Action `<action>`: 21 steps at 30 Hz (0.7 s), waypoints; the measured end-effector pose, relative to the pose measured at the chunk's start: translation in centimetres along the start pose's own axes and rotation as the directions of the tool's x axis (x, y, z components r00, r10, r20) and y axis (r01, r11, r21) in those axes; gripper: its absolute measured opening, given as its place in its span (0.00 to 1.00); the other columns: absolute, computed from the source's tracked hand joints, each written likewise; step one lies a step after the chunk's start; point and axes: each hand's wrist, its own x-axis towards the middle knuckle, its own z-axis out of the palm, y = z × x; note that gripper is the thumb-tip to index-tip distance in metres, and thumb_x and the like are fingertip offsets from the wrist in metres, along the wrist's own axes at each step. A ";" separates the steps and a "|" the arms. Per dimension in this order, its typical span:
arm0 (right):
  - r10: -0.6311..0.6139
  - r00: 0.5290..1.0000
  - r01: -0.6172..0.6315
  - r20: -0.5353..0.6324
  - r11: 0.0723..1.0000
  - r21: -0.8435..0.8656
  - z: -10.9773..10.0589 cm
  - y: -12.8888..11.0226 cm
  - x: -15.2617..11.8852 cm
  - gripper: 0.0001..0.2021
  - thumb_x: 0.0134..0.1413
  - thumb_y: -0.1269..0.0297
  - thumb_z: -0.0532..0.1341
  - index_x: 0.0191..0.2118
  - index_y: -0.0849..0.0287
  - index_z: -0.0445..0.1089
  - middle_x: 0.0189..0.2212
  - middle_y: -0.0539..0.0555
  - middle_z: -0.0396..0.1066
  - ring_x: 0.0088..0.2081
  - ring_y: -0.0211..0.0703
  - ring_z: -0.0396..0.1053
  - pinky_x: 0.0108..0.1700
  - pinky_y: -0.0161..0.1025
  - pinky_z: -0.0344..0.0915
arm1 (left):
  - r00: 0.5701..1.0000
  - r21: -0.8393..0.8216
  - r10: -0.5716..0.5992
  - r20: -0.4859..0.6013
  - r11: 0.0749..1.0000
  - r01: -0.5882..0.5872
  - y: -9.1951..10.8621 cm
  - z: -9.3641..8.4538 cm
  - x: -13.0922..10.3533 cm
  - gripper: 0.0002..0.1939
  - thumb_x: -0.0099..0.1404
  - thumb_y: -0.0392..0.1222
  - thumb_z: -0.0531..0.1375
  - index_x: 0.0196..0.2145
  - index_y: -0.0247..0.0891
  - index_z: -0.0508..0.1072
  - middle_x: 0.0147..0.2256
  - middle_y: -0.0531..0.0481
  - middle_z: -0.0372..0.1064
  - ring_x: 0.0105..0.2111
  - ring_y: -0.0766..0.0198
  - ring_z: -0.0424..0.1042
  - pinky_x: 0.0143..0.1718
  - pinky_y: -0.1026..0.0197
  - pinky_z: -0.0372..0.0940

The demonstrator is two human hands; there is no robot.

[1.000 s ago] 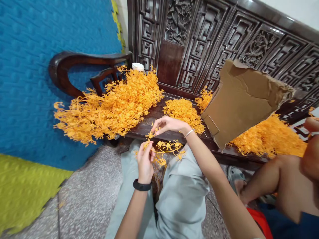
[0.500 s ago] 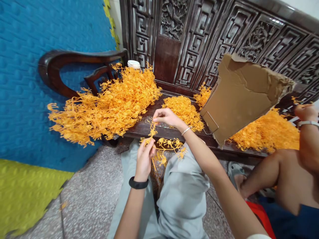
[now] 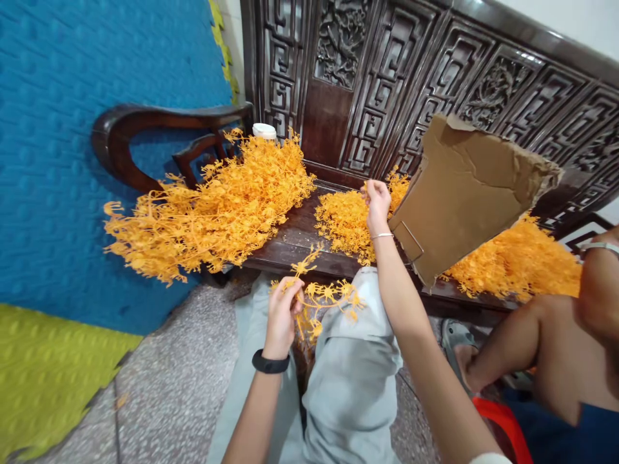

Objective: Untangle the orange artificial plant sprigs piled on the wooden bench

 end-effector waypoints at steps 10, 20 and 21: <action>0.312 0.945 -0.295 -0.100 0.943 0.156 -2.8 3.7 2.0 0.24 0.52 0.68 0.55 0.56 0.60 0.54 0.41 0.53 0.67 0.28 0.26 0.69 0.37 0.27 0.67 | 0.997 0.009 -0.056 0.047 0.998 0.056 -1.4 1.3 0.0 0.08 0.49 0.40 0.62 0.24 0.34 0.68 0.18 0.57 0.56 0.16 0.76 0.51 0.14 0.73 0.44; 0.224 0.974 -0.225 0.028 0.972 0.071 -2.5 4.6 2.8 0.41 0.56 0.61 0.52 0.62 0.59 0.18 0.62 0.63 0.37 0.58 0.37 0.54 0.55 0.42 0.58 | 0.999 -0.008 -0.044 0.011 0.999 0.044 -0.4 0.7 -0.1 0.08 0.49 0.41 0.62 0.24 0.34 0.67 0.16 0.58 0.54 0.15 0.77 0.49 0.15 0.74 0.44; 0.174 0.983 -0.176 0.053 0.984 0.022 -2.4 4.9 2.9 0.43 0.55 0.63 0.53 0.61 0.58 0.15 0.63 0.62 0.36 0.59 0.37 0.52 0.56 0.44 0.57 | 0.999 -0.010 -0.040 0.006 0.999 0.040 -0.3 0.7 -0.1 0.08 0.49 0.41 0.62 0.23 0.34 0.67 0.16 0.58 0.54 0.15 0.77 0.49 0.15 0.74 0.44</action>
